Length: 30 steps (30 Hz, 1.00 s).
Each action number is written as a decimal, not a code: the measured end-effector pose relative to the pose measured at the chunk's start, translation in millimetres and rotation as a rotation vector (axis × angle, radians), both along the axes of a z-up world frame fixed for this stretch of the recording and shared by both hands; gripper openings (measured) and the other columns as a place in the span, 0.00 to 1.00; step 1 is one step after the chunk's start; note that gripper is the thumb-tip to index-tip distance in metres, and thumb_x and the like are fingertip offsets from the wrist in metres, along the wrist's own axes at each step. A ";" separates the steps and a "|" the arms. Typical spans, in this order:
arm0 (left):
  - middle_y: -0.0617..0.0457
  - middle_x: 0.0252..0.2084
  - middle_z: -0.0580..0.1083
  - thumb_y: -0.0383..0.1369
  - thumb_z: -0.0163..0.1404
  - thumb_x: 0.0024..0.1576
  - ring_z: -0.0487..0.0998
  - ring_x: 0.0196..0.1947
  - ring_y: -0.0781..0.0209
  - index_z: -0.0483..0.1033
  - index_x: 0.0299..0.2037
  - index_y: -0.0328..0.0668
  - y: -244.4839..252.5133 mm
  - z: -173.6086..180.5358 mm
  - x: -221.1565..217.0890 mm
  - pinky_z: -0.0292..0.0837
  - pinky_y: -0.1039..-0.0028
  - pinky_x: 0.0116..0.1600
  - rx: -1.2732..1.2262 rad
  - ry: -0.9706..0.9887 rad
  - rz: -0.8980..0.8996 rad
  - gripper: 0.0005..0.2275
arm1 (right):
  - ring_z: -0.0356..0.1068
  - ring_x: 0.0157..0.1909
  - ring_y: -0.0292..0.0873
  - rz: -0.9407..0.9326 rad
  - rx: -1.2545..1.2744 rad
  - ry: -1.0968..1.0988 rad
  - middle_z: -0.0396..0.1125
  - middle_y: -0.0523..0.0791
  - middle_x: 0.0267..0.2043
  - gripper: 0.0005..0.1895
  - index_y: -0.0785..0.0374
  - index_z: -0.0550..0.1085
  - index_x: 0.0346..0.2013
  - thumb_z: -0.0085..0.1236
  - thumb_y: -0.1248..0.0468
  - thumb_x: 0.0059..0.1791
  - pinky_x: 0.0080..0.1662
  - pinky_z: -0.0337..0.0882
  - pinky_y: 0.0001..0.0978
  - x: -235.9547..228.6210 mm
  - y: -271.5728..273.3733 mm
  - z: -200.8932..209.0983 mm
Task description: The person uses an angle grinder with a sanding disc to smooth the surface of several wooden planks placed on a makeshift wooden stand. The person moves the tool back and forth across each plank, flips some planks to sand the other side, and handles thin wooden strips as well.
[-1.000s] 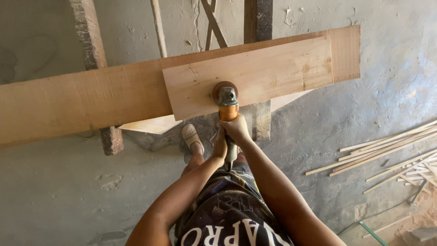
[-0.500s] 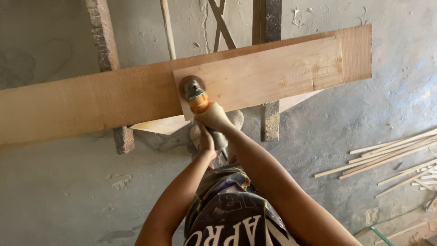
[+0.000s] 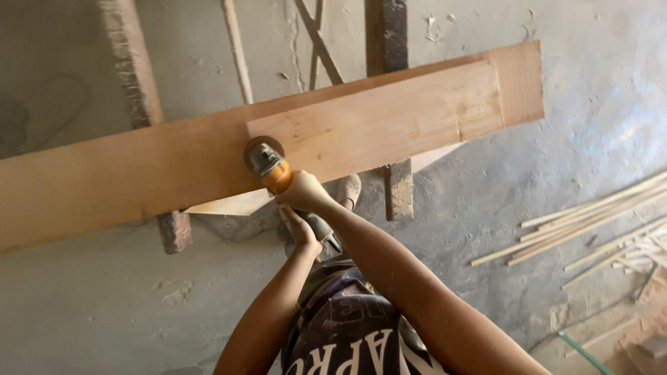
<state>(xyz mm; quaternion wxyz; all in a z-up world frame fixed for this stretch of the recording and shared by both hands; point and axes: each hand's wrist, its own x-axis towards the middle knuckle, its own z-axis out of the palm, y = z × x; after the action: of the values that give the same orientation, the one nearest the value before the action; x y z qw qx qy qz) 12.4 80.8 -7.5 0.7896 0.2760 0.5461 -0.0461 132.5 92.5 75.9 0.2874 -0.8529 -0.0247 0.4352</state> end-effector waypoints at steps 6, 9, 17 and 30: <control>0.46 0.50 0.67 0.63 0.25 0.60 0.70 0.44 0.54 0.54 0.65 0.45 -20.3 -8.0 -7.5 0.69 0.61 0.46 -0.085 -0.055 -0.097 0.33 | 0.78 0.39 0.47 0.009 -0.010 0.011 0.77 0.51 0.35 0.24 0.65 0.78 0.40 0.70 0.58 0.33 0.44 0.77 0.38 5.2 -27.9 11.1; 0.46 0.46 0.68 0.62 0.25 0.61 0.71 0.40 0.54 0.56 0.63 0.44 -32.3 -10.1 -14.5 0.70 0.62 0.42 -0.120 -0.079 -0.159 0.32 | 0.79 0.40 0.48 -0.042 -0.008 0.019 0.77 0.52 0.36 0.25 0.65 0.78 0.41 0.70 0.57 0.32 0.45 0.77 0.38 6.2 -48.9 11.2; 0.44 0.37 0.72 0.59 0.26 0.64 0.74 0.29 0.53 0.61 0.59 0.39 -82.8 -0.1 14.9 0.73 0.64 0.31 -0.137 -0.199 -0.221 0.30 | 0.79 0.38 0.42 -0.247 0.041 0.018 0.77 0.48 0.36 0.20 0.65 0.77 0.40 0.67 0.64 0.35 0.44 0.79 0.35 16.3 -113.1 8.6; 0.44 0.29 0.76 0.64 0.31 0.62 0.79 0.25 0.55 0.72 0.46 0.27 -152.6 23.2 98.1 0.77 0.68 0.32 -0.230 -0.296 -0.799 0.37 | 0.73 0.29 0.42 -0.971 0.374 -0.057 0.72 0.48 0.31 0.12 0.71 0.75 0.36 0.64 0.70 0.40 0.34 0.75 0.35 50.1 -257.3 -16.6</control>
<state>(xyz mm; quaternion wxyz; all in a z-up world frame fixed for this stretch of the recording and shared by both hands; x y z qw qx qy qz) 110.5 -71.7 15.7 0.8051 0.3793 0.2689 -0.3684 182.7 -164.8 59.4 0.6027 -0.7118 0.2886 0.2164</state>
